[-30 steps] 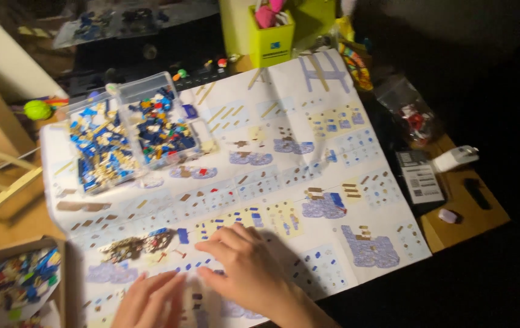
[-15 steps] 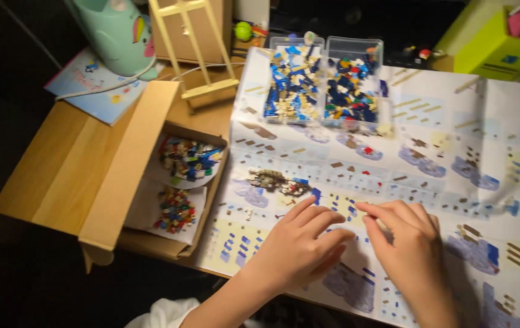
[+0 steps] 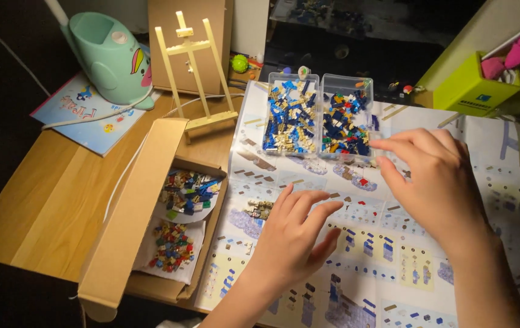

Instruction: Assembling a LEGO set by following printed instructions and picking pieces from sorted containers.

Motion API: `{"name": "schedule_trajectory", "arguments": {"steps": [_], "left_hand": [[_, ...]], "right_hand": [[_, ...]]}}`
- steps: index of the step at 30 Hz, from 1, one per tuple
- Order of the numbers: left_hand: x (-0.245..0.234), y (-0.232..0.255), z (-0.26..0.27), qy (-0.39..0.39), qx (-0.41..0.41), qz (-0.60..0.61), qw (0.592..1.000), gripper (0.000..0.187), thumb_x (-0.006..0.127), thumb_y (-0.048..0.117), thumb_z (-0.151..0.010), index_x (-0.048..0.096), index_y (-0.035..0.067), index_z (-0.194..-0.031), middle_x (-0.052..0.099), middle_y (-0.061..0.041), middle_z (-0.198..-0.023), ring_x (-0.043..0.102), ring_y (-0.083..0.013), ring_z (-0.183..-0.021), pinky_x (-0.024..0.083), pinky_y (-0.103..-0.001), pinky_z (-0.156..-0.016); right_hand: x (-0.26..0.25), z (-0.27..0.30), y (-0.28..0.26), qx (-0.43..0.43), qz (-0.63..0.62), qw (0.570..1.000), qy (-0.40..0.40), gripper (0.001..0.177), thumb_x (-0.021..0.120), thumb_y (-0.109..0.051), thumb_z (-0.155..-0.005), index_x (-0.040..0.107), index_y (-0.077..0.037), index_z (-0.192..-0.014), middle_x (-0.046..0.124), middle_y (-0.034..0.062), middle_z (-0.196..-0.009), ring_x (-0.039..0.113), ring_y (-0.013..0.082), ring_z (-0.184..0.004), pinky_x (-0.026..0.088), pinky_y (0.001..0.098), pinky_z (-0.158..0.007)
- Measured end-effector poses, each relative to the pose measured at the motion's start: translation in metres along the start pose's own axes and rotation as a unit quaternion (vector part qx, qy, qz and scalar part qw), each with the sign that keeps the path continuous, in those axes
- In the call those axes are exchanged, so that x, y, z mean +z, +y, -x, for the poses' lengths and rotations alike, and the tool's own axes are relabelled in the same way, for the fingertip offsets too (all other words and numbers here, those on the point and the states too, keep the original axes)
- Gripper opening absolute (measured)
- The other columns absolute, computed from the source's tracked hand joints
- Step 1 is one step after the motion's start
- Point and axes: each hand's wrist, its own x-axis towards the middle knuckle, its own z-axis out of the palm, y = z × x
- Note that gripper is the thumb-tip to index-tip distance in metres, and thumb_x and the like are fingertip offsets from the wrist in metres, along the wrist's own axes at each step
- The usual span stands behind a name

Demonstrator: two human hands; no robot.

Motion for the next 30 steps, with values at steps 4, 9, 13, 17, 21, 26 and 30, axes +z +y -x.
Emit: {"name": "schedule_trajectory", "arguments": {"steps": [4,9,13,17,21,26,30], "left_hand": [[0.001,-0.007,0.003,-0.001,-0.018,0.026,1.000,0.030,0.064,0.013,-0.088,0.056,0.008,-0.116,0.059,-0.012,-0.111,0.058,-0.0309,-0.101,0.038,-0.058,-0.104],[-0.007,-0.006,0.005,-0.022,-0.047,0.081,0.995,0.027,0.063,0.013,-0.090,0.058,0.006,-0.115,0.059,-0.012,-0.109,0.058,-0.0304,-0.100,0.037,-0.061,-0.103],[-0.007,-0.006,0.005,-0.013,-0.040,0.091,0.995,0.027,0.063,0.013,-0.090,0.058,0.007,-0.115,0.060,-0.012,-0.109,0.057,-0.0295,-0.101,0.039,-0.060,-0.101],[-0.008,-0.005,0.007,-0.016,-0.030,0.100,0.994,0.023,0.060,0.013,-0.091,0.057,0.006,-0.113,0.059,-0.014,-0.110,0.058,-0.0316,-0.098,0.039,-0.058,-0.100],[-0.006,-0.007,0.007,-0.019,-0.013,0.099,0.995,0.023,0.061,0.013,-0.091,0.057,0.005,-0.112,0.061,-0.015,-0.108,0.059,-0.0297,-0.098,0.041,-0.057,-0.098],[-0.002,-0.009,0.010,-0.014,-0.011,0.096,0.995,0.023,0.062,0.013,-0.088,0.057,0.006,-0.110,0.062,-0.012,-0.105,0.058,-0.0291,-0.093,0.040,-0.053,-0.100],[0.003,-0.009,0.012,-0.006,-0.005,0.077,0.997,0.022,0.062,0.015,-0.088,0.060,0.007,-0.108,0.062,-0.011,-0.102,0.059,-0.0278,-0.091,0.040,-0.052,-0.102]], "right_hand": [[0.013,-0.032,0.013,-0.006,-0.029,0.999,-0.012,0.021,0.069,-0.012,-0.087,0.074,-0.014,-0.107,0.067,0.0031,-0.103,0.057,0.0283,-0.102,0.042,0.0393,-0.093],[0.042,-0.054,0.007,-0.018,-0.039,0.998,-0.041,0.021,0.070,-0.019,-0.085,0.074,-0.018,-0.106,0.065,-0.0008,-0.098,0.055,0.0270,-0.093,0.042,0.0399,-0.087],[0.051,-0.067,-0.005,0.010,-0.036,0.995,-0.094,0.024,0.066,-0.023,-0.086,0.074,-0.022,-0.108,0.064,-0.0012,-0.104,0.053,0.0265,-0.100,0.039,0.0414,-0.092],[0.062,-0.077,-0.009,-0.003,-0.053,0.994,-0.098,0.023,0.063,-0.017,-0.087,0.074,-0.019,-0.108,0.064,-0.0027,-0.105,0.053,0.0257,-0.104,0.039,0.0422,-0.091],[0.067,-0.089,-0.010,-0.032,-0.021,0.993,-0.109,0.025,0.059,-0.014,-0.089,0.074,-0.021,-0.108,0.063,-0.0014,-0.107,0.052,0.0272,-0.106,0.042,0.0441,-0.084],[0.072,-0.094,-0.015,-0.059,-0.022,0.994,-0.085,0.018,0.064,-0.019,-0.089,0.076,-0.023,-0.102,0.062,-0.0017,-0.106,0.053,0.0278,-0.103,0.043,0.0445,-0.086],[0.068,-0.096,-0.022,-0.048,-0.034,0.993,-0.100,0.016,0.062,-0.020,-0.090,0.077,-0.023,-0.097,0.061,-0.0012,-0.105,0.051,0.0279,-0.103,0.042,0.0444,-0.089]]}}
